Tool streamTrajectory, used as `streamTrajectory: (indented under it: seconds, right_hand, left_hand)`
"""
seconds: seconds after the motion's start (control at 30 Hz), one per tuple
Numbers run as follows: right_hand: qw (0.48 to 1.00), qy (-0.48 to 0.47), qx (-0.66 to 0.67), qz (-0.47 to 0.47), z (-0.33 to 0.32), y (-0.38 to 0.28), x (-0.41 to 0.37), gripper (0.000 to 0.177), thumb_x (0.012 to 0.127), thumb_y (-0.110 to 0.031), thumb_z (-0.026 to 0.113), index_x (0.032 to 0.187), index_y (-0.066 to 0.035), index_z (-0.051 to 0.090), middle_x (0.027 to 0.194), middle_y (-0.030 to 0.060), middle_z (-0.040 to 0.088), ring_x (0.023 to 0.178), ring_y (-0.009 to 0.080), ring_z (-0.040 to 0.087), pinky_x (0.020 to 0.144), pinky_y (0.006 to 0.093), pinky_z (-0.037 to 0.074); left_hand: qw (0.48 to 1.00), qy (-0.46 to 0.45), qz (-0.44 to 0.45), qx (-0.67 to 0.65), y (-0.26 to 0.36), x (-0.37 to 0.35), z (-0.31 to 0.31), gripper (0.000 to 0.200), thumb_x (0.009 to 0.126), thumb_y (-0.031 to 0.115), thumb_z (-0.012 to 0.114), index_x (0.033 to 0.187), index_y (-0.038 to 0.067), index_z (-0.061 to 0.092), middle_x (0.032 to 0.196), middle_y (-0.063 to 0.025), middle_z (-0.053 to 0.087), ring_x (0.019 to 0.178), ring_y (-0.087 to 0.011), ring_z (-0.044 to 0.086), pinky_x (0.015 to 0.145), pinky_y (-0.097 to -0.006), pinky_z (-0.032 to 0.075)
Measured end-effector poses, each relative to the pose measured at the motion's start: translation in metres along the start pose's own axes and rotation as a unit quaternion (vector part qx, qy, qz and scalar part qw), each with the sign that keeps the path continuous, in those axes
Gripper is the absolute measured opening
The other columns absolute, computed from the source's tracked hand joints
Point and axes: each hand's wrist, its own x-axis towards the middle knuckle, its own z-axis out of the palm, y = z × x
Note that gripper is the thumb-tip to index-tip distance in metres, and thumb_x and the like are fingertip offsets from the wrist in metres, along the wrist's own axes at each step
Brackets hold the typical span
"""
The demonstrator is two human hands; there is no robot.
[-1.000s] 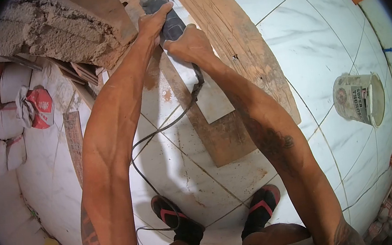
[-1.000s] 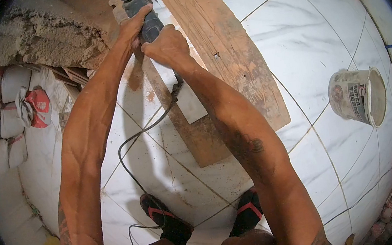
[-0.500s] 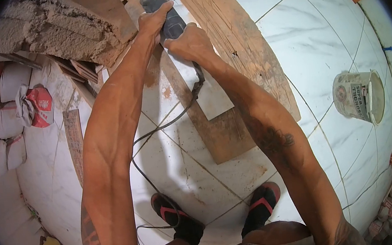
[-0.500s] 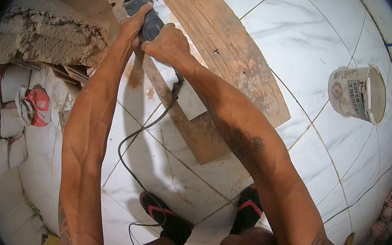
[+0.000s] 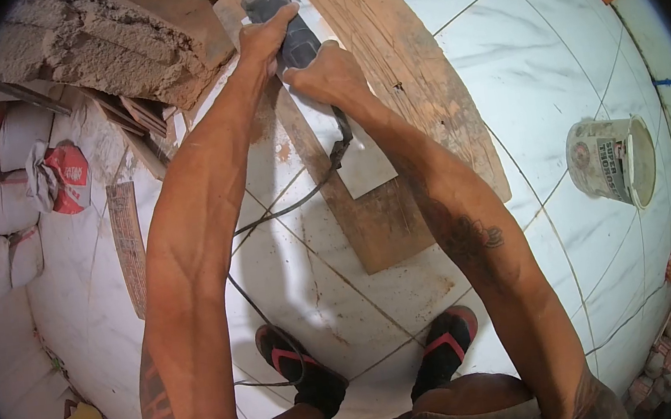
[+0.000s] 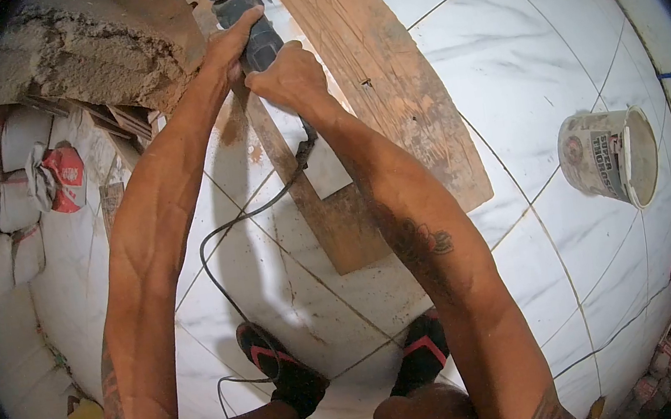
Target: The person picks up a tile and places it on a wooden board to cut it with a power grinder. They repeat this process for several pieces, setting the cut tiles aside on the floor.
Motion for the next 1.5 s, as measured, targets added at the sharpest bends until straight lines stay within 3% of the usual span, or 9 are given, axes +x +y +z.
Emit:
streamTrajectory:
  seconds: [0.1,0.5,1.5]
  right_hand:
    - [1.0,-0.005,0.004,0.004,-0.001,0.001,-0.003,0.075,0.07,-0.037,0.077,0.116,0.019,0.057,0.111,0.0351,0.067,0.105,0.0436,0.069,0.091,0.0445,0.056]
    - [1.0,-0.012,0.008,0.008,-0.002,0.006,-0.013,0.081,0.071,-0.038,0.078,0.121,0.02,0.053,0.115,0.0354,0.065,0.109,0.044,0.067,0.094,0.0442,0.054]
    - [1.0,-0.009,0.023,0.002,-0.01,0.016,-0.048,0.079,0.07,-0.037,0.078,0.117,0.021,0.053,0.11,0.036,0.066,0.103,0.0446,0.069,0.091,0.0443,0.055]
  left_hand:
    - [0.999,0.031,0.018,0.002,0.003,-0.01,0.004,0.045,0.077,0.021,0.087,0.102,-0.012,0.068,0.097,-0.0158,0.072,0.077,-0.0209,0.071,0.066,-0.0343,0.062]
    - [1.0,0.017,0.018,0.002,0.001,-0.023,0.005,0.044,0.079,0.022,0.087,0.105,-0.007,0.067,0.095,-0.0131,0.07,0.076,-0.0216,0.071,0.062,-0.0344,0.061]
    - [0.999,0.031,0.02,-0.013,-0.01,-0.054,0.015,0.041,0.08,0.021,0.085,0.102,-0.01,0.068,0.093,-0.0131,0.071,0.075,-0.0208,0.07,0.064,-0.0342,0.06]
